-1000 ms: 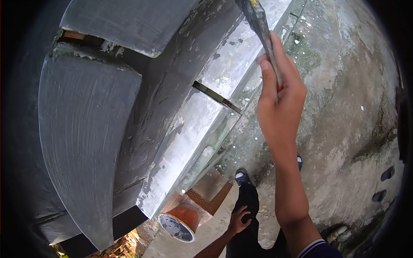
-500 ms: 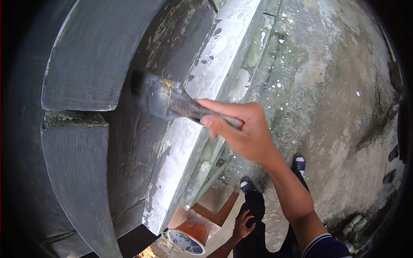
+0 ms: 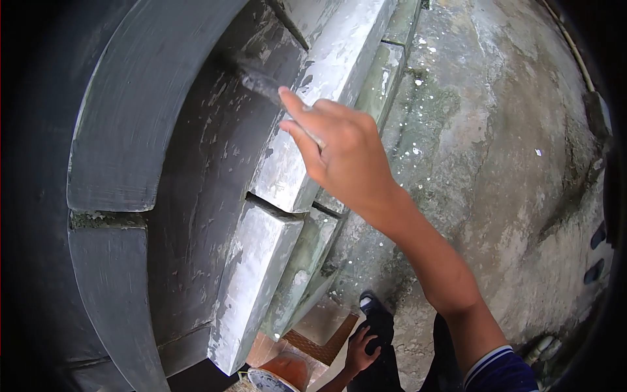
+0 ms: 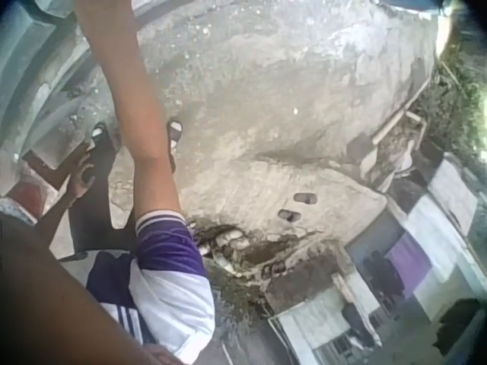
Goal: Painting the concrete base and ledges of an exterior wall with grey paint.
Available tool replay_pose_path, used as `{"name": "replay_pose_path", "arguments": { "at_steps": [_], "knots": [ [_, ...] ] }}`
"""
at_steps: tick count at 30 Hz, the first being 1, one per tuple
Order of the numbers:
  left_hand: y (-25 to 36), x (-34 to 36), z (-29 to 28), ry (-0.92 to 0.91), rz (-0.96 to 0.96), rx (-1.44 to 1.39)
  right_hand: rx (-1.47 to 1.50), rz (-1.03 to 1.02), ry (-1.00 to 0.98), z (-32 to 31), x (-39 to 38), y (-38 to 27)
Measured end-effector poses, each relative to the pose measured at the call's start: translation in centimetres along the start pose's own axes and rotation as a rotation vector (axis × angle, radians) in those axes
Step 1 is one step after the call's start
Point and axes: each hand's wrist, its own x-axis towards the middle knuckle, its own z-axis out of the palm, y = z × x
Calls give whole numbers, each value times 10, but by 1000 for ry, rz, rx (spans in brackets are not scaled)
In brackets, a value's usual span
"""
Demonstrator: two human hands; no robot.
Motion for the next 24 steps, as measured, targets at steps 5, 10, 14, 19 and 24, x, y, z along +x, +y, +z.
{"name": "replay_pose_path", "arguments": {
  "at_steps": [5, 10, 14, 19, 24],
  "knots": [
    [-5, 2, 3, -39, 14, -15, 384, 4, -259, -23, -20, -1],
    [-3, -7, 12, -32, 6, -21, 6, 52, 129, -41, 47, 55],
    [-5, -12, 10, -45, -4, -3, -45, -2, 215, 2, 29, 40],
    [-11, -12, 4, -41, 4, -3, 421, 137, -300, -20, -25, -8],
    [-7, -10, 5, -54, -1, -18, 430, 170, -311, -28, 21, 28]
  ]
}}
